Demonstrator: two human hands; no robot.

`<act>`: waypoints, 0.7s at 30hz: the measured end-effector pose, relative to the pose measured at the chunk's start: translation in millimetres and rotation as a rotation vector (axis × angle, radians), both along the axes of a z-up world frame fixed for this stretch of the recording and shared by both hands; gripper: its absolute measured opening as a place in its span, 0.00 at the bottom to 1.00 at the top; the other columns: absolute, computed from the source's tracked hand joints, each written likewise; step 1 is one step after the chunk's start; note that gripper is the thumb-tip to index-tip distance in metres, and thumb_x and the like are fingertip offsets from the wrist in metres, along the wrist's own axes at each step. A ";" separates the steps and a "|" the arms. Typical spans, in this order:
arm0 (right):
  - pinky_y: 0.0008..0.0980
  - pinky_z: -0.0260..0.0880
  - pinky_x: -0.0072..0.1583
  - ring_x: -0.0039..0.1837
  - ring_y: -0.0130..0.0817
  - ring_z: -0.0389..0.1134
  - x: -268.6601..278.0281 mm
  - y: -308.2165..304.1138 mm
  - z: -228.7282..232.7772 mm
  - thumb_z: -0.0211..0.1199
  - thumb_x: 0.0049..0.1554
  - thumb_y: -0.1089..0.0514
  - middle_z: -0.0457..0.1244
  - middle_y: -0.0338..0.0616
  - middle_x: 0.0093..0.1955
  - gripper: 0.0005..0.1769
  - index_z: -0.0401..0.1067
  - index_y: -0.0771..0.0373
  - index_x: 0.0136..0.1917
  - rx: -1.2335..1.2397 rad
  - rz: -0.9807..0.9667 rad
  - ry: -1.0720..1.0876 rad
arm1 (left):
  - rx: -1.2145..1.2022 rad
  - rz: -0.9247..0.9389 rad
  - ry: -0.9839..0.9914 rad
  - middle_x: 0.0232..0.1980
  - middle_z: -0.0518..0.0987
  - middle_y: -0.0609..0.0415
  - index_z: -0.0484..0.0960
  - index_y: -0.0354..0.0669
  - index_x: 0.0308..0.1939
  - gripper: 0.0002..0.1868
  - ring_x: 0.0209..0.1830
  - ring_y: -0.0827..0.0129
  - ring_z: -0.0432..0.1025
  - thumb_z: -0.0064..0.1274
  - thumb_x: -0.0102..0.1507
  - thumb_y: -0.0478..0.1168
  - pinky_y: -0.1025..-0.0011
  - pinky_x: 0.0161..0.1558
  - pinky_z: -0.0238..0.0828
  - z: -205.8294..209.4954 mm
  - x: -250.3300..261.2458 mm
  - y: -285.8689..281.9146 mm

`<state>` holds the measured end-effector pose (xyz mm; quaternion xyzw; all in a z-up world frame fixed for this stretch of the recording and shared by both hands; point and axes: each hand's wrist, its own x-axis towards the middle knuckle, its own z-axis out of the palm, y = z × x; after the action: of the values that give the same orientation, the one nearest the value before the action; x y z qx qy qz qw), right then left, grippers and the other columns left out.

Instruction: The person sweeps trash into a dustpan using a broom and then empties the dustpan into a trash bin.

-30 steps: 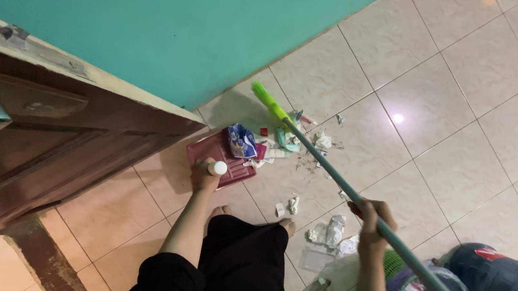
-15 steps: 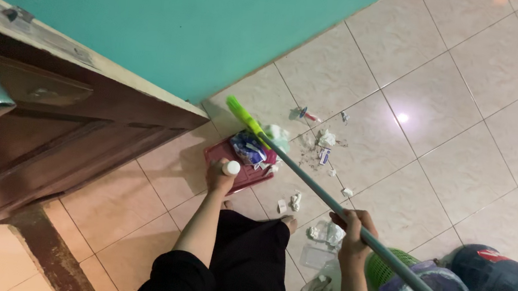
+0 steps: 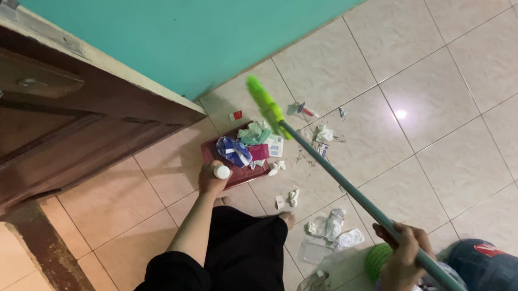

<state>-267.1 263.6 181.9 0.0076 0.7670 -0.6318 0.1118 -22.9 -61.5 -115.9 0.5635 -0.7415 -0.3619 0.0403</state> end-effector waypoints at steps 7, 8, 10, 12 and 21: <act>0.42 0.81 0.54 0.46 0.51 0.75 21.5 -10.8 -72.0 0.51 0.63 0.63 0.67 0.63 0.43 0.11 0.67 0.77 0.46 0.039 0.094 0.010 | 0.003 -0.003 -0.026 0.46 0.81 0.44 0.81 0.51 0.42 0.22 0.49 0.46 0.75 0.71 0.50 0.52 0.51 0.49 0.75 -4.5 -0.8 6.4; 0.42 0.80 0.53 0.46 0.50 0.75 26.9 -11.5 -78.9 0.51 0.63 0.63 0.67 0.62 0.44 0.11 0.67 0.77 0.45 -0.011 0.086 -0.008 | -0.011 -0.018 -0.017 0.45 0.81 0.44 0.81 0.51 0.41 0.22 0.49 0.45 0.75 0.72 0.50 0.52 0.51 0.49 0.75 -5.5 -1.3 7.1; 0.42 0.79 0.53 0.46 0.49 0.75 35.1 -8.5 -83.2 0.52 0.63 0.63 0.67 0.61 0.44 0.12 0.67 0.77 0.45 -0.060 0.076 -0.027 | -0.025 -0.035 -0.008 0.44 0.82 0.45 0.81 0.50 0.41 0.22 0.49 0.45 0.75 0.72 0.50 0.53 0.51 0.49 0.75 -6.7 -1.5 8.9; 0.41 0.79 0.53 0.45 0.47 0.75 40.0 -3.1 -79.9 0.52 0.63 0.63 0.67 0.61 0.42 0.13 0.70 0.78 0.45 0.004 0.133 -0.049 | 0.011 0.010 0.052 0.45 0.80 0.43 0.81 0.49 0.43 0.23 0.48 0.45 0.75 0.72 0.50 0.52 0.51 0.48 0.75 -8.0 -3.7 11.0; 0.44 0.81 0.48 0.39 0.50 0.74 22.4 21.6 -42.6 0.50 0.61 0.66 0.67 0.64 0.39 0.12 0.67 0.80 0.43 0.068 -0.014 -0.126 | -0.017 0.070 0.047 0.46 0.79 0.41 0.82 0.48 0.45 0.25 0.46 0.44 0.75 0.73 0.49 0.50 0.52 0.47 0.75 -5.1 0.8 22.7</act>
<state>-244.6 285.3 139.3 0.0566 0.7793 -0.6046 0.1548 -22.1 -38.8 -120.9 0.5800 -0.7233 -0.3671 0.0753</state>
